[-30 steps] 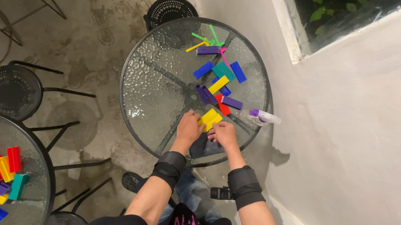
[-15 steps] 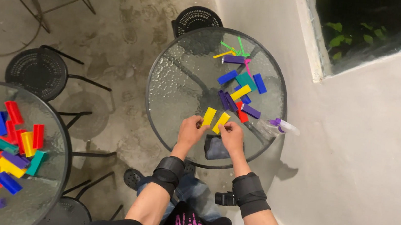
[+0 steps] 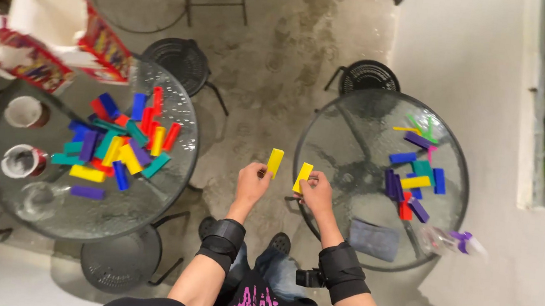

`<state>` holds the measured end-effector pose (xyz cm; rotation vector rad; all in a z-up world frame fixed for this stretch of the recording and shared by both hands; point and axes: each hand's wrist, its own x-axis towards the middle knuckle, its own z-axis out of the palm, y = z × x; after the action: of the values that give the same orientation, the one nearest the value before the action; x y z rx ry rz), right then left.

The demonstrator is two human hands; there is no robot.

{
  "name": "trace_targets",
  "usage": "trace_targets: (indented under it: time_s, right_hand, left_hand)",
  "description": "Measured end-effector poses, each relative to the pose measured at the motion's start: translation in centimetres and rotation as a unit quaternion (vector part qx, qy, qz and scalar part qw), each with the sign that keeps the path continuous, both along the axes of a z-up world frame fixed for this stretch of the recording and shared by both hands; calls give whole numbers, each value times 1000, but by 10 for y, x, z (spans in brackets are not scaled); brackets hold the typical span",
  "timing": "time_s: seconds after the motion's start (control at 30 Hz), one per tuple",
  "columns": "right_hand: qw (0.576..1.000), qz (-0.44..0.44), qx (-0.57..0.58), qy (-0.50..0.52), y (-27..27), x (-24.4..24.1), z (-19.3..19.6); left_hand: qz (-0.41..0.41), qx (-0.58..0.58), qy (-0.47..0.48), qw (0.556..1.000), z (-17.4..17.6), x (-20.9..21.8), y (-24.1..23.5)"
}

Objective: The person sorts colorful plastic blocks by color on a glass table. They pick up blocks from a pile and place them into separate color groups on the table surface.

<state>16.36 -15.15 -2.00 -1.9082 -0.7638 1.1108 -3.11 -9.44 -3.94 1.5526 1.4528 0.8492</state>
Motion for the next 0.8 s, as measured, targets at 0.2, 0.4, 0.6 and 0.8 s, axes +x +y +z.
trace_targets:
  time_s: [0.2, 0.4, 0.6, 0.8]
  right_hand:
    - [993, 117, -22, 15, 51, -105, 16]
    - [975, 220, 20, 15, 94, -198, 0]
    - [961, 276, 19, 7, 129, -278, 4]
    - [938, 340, 35, -57, 157, -333, 4]
  left_hand:
    - [102, 18, 6, 995, 3, -116, 14]
    - [231, -18, 11, 973, 7, -217, 16]
    - [332, 12, -8, 943, 13, -293, 18]
    - [388, 31, 43, 920, -5, -336, 30]
